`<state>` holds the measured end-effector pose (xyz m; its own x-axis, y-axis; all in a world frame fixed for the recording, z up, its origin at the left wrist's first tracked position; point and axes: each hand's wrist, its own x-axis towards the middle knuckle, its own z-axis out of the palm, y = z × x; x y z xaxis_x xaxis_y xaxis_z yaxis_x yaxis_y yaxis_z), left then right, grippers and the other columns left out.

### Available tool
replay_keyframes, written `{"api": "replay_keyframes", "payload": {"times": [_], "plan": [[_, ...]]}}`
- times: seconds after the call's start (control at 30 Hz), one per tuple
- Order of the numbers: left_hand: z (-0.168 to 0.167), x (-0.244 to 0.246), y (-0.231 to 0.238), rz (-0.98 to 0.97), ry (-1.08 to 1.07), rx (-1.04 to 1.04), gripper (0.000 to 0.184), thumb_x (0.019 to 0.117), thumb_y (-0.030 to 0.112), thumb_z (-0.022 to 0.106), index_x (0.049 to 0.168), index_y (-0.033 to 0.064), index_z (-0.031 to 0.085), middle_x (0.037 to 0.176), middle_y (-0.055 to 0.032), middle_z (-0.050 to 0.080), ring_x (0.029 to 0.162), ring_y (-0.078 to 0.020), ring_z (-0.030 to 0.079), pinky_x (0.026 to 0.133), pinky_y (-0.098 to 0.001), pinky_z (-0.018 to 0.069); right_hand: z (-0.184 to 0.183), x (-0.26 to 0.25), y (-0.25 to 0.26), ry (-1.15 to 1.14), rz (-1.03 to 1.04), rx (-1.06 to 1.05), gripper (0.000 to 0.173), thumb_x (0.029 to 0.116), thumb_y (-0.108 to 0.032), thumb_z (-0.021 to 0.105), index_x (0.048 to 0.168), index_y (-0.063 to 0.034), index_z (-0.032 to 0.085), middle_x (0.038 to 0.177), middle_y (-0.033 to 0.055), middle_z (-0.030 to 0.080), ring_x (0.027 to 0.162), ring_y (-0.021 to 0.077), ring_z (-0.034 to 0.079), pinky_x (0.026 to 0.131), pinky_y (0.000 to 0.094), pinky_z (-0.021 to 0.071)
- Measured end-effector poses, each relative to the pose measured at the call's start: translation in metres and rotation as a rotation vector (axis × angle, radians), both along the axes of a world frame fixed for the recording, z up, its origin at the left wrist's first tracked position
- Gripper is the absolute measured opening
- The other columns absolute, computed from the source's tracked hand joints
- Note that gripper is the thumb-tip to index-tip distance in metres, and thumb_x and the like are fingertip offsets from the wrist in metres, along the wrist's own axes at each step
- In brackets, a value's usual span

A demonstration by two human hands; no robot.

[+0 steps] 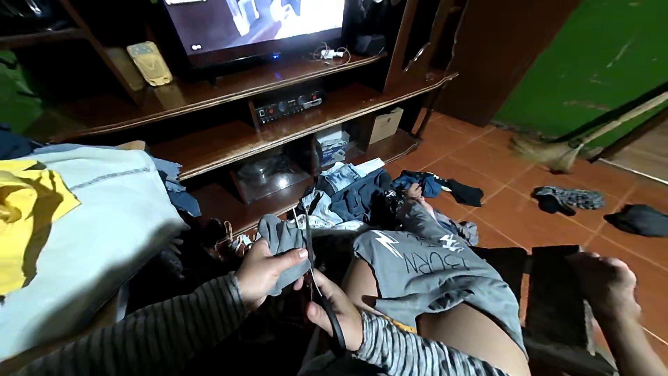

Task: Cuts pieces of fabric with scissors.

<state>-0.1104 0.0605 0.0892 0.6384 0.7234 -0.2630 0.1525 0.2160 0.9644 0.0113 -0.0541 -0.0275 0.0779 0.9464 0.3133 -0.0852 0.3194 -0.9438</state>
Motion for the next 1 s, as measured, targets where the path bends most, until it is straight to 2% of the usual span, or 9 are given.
{"api": "replay_keyframes", "payload": {"times": [0.03,0.07,0.17,0.33,0.4,0.47,0.53,0.77,1.0], "plan": [[-0.002,-0.001,0.0,-0.024,0.004,-0.014,0.031,0.0933,-0.002,0.068,0.121,-0.0021,0.055,0.091,-0.0104,0.073,0.073,-0.0177,0.072,0.069,-0.0316,0.0633,0.002,0.002,-0.001,-0.023,0.036,0.009,0.079,0.0927,-0.066,0.059,0.13,0.0024,0.052,0.119,0.0015,0.061,0.104,-0.0024,0.058,0.091,0.0207,0.0506],[-0.003,-0.001,0.001,-0.043,0.009,-0.029,0.03,0.0941,-0.001,0.068,0.121,-0.0021,0.055,0.09,-0.0108,0.072,0.071,-0.0186,0.072,0.068,-0.0321,0.063,0.002,0.002,-0.001,-0.023,0.054,0.011,0.083,0.0915,-0.071,0.057,0.132,0.0023,0.05,0.121,0.002,0.06,0.104,-0.0024,0.058,0.091,0.0211,0.0513],[-0.005,-0.002,-0.001,-0.052,-0.021,-0.039,0.027,0.0944,-0.002,0.067,0.119,-0.0018,0.057,0.088,-0.0107,0.073,0.07,-0.0182,0.071,0.069,-0.0318,0.0632,-0.003,0.002,0.001,0.074,0.081,-0.009,0.069,0.0877,-0.073,0.061,0.118,-0.0106,0.056,0.094,-0.0058,0.059,0.073,-0.0005,0.057,0.065,0.0215,0.0523],[0.0,-0.001,0.0,-0.007,0.036,-0.003,0.036,0.0934,0.0,0.07,0.126,-0.0011,0.055,0.107,-0.0072,0.072,0.094,-0.0124,0.072,0.087,-0.0293,0.0613,0.006,-0.002,-0.004,0.224,0.044,-0.102,0.042,0.091,-0.052,0.071,0.105,-0.0131,0.063,0.066,-0.0099,0.059,0.052,0.0016,0.055,0.049,0.0213,0.0495],[0.0,-0.002,0.002,-0.035,0.044,0.009,0.033,0.0952,0.002,0.068,0.126,-0.0008,0.056,0.105,-0.0061,0.072,0.093,-0.011,0.072,0.086,-0.0283,0.0609,0.009,0.001,-0.003,0.196,0.061,-0.088,0.045,0.0923,-0.053,0.069,0.109,-0.0113,0.061,0.069,-0.0096,0.06,0.054,0.0027,0.057,0.051,0.0231,0.0522],[-0.003,-0.002,0.004,-0.072,0.028,-0.021,0.023,0.097,0.002,0.066,0.118,-0.0011,0.059,0.091,-0.0079,0.073,0.078,-0.0136,0.072,0.076,-0.0285,0.0618,0.007,0.006,0.001,0.154,0.107,-0.054,0.058,0.0931,-0.061,0.063,0.118,-0.0096,0.057,0.08,-0.008,0.061,0.064,0.0046,0.06,0.061,0.0268,0.0561],[-0.009,-0.004,0.007,-0.109,0.022,-0.048,0.021,0.0974,0.003,0.066,0.116,-0.0021,0.059,0.088,-0.0105,0.073,0.075,-0.0169,0.072,0.074,-0.0302,0.0622,0.006,0.008,0.004,0.18,0.146,-0.044,0.061,0.0922,-0.064,0.062,0.119,-0.0103,0.055,0.081,-0.007,0.061,0.067,0.0067,0.061,0.064,0.0294,0.0569],[-0.012,-0.003,0.007,-0.099,0.002,-0.043,0.025,0.0935,-0.001,0.069,0.117,-0.0019,0.06,0.087,-0.0138,0.073,0.073,-0.0201,0.072,0.072,-0.0322,0.0628,0.006,0.009,0.005,0.246,0.135,-0.06,0.042,0.0933,-0.05,0.07,0.11,-0.0123,0.061,0.07,-0.0085,0.06,0.056,0.0048,0.058,0.053,0.0255,0.0539],[-0.011,-0.003,0.007,-0.099,-0.009,-0.004,0.031,0.0912,-0.004,0.07,0.12,0.0005,0.06,0.092,-0.0106,0.074,0.078,-0.0168,0.073,0.075,-0.0308,0.0629,0.008,0.009,0.002,0.25,0.116,-0.089,0.039,0.0944,-0.045,0.07,0.108,-0.0102,0.061,0.067,-0.0096,0.06,0.052,0.0032,0.058,0.049,0.0226,0.0525]]}}
